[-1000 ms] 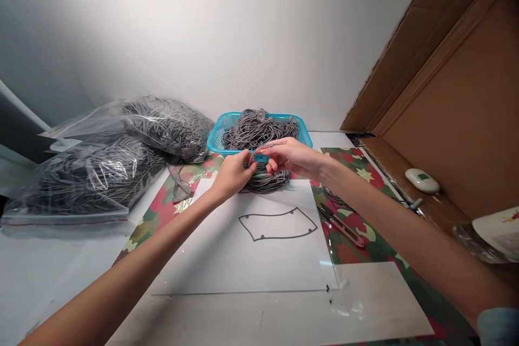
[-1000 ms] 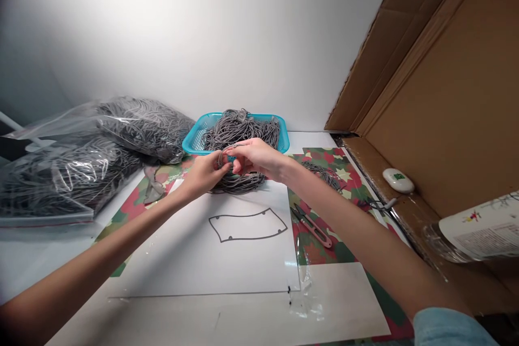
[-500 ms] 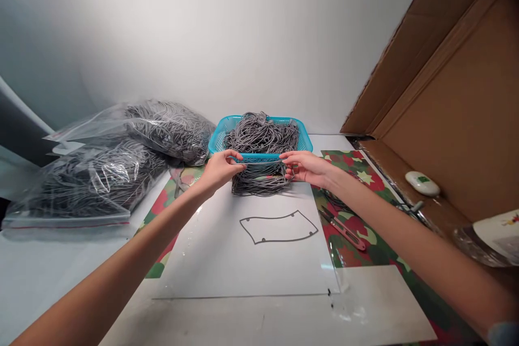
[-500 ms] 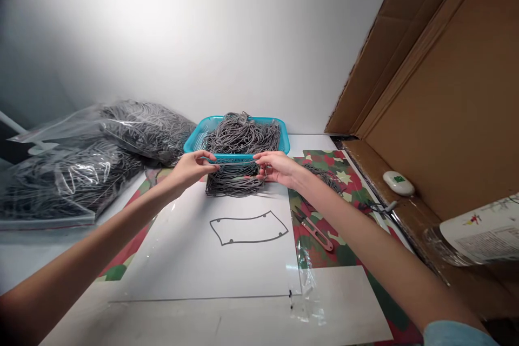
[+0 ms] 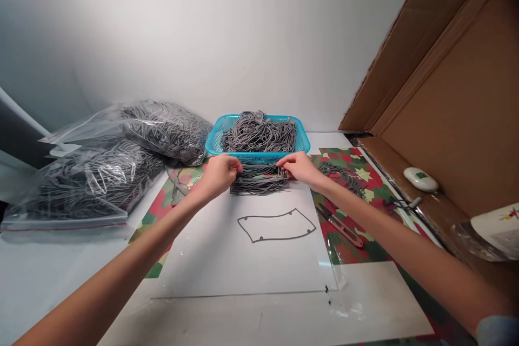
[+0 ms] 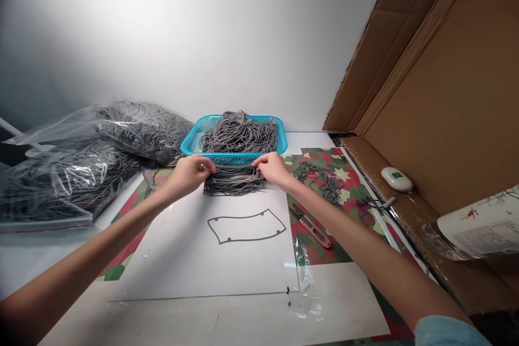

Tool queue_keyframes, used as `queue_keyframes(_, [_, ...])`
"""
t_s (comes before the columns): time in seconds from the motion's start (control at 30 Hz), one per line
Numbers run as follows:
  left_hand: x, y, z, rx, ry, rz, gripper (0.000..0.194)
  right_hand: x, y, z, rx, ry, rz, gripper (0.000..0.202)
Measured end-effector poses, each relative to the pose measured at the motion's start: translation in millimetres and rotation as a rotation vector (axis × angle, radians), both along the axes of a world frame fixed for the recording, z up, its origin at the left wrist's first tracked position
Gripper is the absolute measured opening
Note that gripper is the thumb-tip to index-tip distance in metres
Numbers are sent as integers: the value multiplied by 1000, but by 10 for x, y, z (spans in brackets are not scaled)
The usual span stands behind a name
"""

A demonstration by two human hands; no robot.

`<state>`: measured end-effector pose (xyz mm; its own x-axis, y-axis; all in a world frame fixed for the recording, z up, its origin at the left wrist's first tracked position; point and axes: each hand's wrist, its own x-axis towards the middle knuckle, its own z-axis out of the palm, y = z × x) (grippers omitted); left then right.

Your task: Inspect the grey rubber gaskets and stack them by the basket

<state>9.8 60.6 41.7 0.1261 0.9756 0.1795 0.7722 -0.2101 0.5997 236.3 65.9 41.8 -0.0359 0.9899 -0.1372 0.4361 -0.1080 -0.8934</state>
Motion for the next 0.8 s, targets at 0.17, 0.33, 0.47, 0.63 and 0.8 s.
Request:
queue_keyframes(0.17, [52,-6,-137,93,213,-1,32,-38,-21,-78,141,-261,118,12])
queue_keyframes(0.33, [98,-118,-155,134,389,-21,33,-78,-69,-150,218,-405,170,28])
queue_keyframes(0.47, [129,-241,-67,153,462,-14,31,-63,-132,-161,262,-447,173,39])
queue_keyframes(0.63, [260,-297,8,135,456,-142,27,-41,-137,-182,332,-408,136,29])
queue_keyframes(0.8, [480,-158,-41,38,339,-219,30,-58,-101,-185,364,-283,56,24])
